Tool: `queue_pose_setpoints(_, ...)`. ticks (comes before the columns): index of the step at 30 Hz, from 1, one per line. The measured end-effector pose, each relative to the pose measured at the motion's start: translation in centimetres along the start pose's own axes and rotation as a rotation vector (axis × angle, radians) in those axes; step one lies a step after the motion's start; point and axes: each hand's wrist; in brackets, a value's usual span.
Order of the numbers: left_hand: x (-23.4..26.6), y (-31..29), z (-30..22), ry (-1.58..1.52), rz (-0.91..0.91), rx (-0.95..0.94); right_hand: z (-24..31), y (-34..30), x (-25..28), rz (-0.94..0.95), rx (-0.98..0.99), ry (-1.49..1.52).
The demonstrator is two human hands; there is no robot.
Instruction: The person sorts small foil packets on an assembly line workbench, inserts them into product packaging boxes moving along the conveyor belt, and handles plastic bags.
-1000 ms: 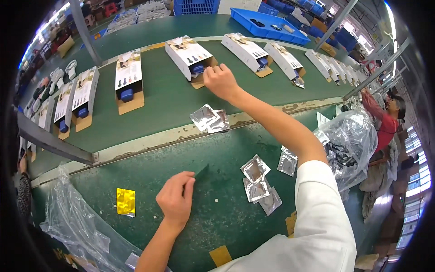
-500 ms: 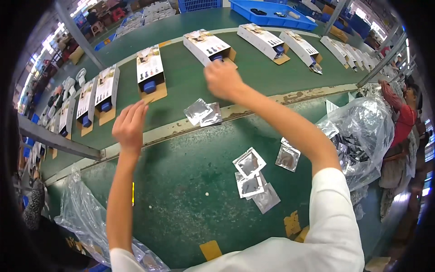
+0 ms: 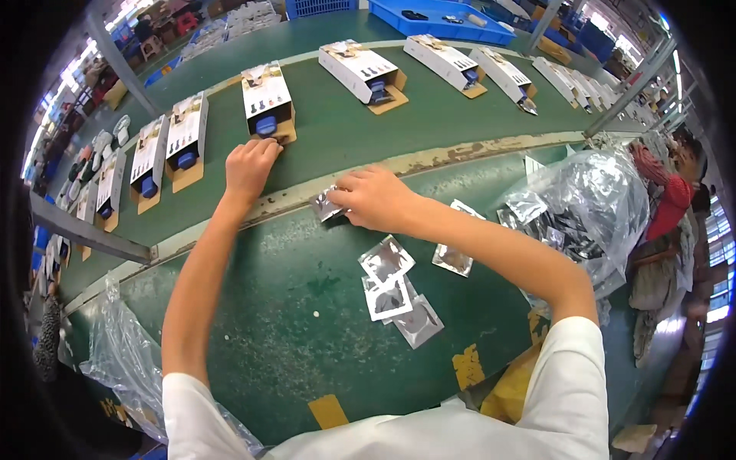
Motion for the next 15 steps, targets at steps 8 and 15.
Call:
queue_pose_setpoints(8, -5.6, 1.7, 0.6, 0.002, 0.366, 0.152, 4.3, -7.7, 5.8, 0.166, -0.008, 0.159)
queue_pose_setpoints(15, 7.5, 2.7, -10.5, -0.678, 0.456, -0.141, 3.6, -12.6, 7.7, -0.335, -0.244, 0.038)
Point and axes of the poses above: each hand's wrist, its own y-axis towards the middle knuckle, its own x-axis out of the back of the hand, z = x × y, and after that the axes turned 9 degrees about z, right-handed
